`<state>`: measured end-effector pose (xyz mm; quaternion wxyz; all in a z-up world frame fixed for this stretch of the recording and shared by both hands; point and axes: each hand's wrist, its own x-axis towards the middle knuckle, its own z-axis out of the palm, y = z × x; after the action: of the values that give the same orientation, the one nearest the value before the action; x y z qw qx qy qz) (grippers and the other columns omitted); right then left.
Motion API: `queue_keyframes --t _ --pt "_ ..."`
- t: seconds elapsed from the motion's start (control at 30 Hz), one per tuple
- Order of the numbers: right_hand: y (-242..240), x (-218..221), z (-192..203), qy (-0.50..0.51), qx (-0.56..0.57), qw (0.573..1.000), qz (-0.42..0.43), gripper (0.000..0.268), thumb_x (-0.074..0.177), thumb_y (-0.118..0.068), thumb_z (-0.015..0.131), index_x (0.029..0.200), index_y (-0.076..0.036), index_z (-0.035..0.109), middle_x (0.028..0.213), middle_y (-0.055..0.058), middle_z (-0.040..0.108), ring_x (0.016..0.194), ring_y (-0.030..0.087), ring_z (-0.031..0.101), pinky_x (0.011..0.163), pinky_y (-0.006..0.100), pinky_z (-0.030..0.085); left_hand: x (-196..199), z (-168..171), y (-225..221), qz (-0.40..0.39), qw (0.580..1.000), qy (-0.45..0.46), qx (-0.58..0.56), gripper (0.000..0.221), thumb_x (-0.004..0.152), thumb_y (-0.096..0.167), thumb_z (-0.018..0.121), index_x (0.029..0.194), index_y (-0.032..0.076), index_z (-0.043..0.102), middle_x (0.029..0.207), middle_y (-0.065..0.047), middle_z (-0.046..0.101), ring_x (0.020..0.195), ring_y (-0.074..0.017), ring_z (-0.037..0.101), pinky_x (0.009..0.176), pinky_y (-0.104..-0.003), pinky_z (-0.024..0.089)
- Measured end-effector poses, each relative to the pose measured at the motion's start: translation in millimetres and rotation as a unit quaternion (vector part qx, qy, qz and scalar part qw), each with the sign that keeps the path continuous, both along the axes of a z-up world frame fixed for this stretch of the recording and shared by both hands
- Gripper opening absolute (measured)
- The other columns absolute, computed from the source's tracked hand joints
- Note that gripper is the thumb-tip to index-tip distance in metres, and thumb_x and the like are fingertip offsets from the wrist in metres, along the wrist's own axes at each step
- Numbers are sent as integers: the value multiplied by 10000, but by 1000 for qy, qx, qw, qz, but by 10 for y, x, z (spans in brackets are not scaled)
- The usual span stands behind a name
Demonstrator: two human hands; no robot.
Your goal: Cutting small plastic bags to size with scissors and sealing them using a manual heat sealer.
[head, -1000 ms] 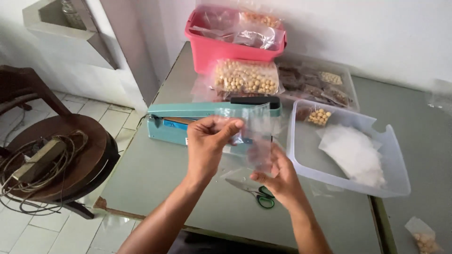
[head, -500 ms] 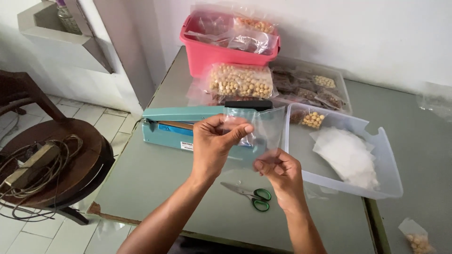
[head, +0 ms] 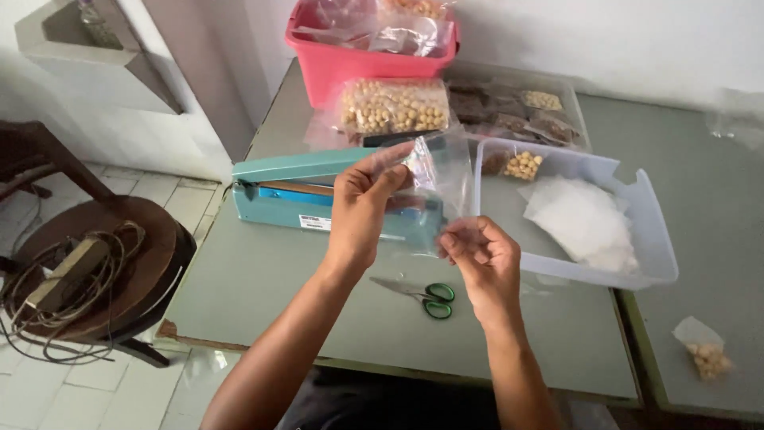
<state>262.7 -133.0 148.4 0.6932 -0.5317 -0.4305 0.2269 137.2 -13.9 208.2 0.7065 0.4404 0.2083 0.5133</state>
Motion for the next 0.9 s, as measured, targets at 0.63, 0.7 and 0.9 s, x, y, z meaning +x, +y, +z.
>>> queue_keyframes --t 0.63,0.7,0.9 --pt "-505 1115 -583 141 -15 983 -114 212 888 -114 763 1053 -8 682 852 79 652 747 175 609 740 289 488 285 -699 -456 -133 986 50 86 160 958 5 689 1112 27 725 1040 -130 816 1005 -163 775 844 -305 629" --pt "-518 1153 -682 131 -91 976 -150 298 805 -109 790 1065 -6 686 884 93 711 742 198 661 698 327 543 227 -852 -421 -107 968 206 97 79 870 168 802 820 109 819 927 -84 858 871 -153 808 720 -283 641" --pt "-622 887 -1127 -11 -134 986 -94 540 907 -456 648 1235 -29 652 1065 132 766 909 195 726 771 295 587 -440 -1720 -253 3 965 261 26 79 772 96 866 699 92 837 658 -62 807 573 -120 693 530 -258 537"
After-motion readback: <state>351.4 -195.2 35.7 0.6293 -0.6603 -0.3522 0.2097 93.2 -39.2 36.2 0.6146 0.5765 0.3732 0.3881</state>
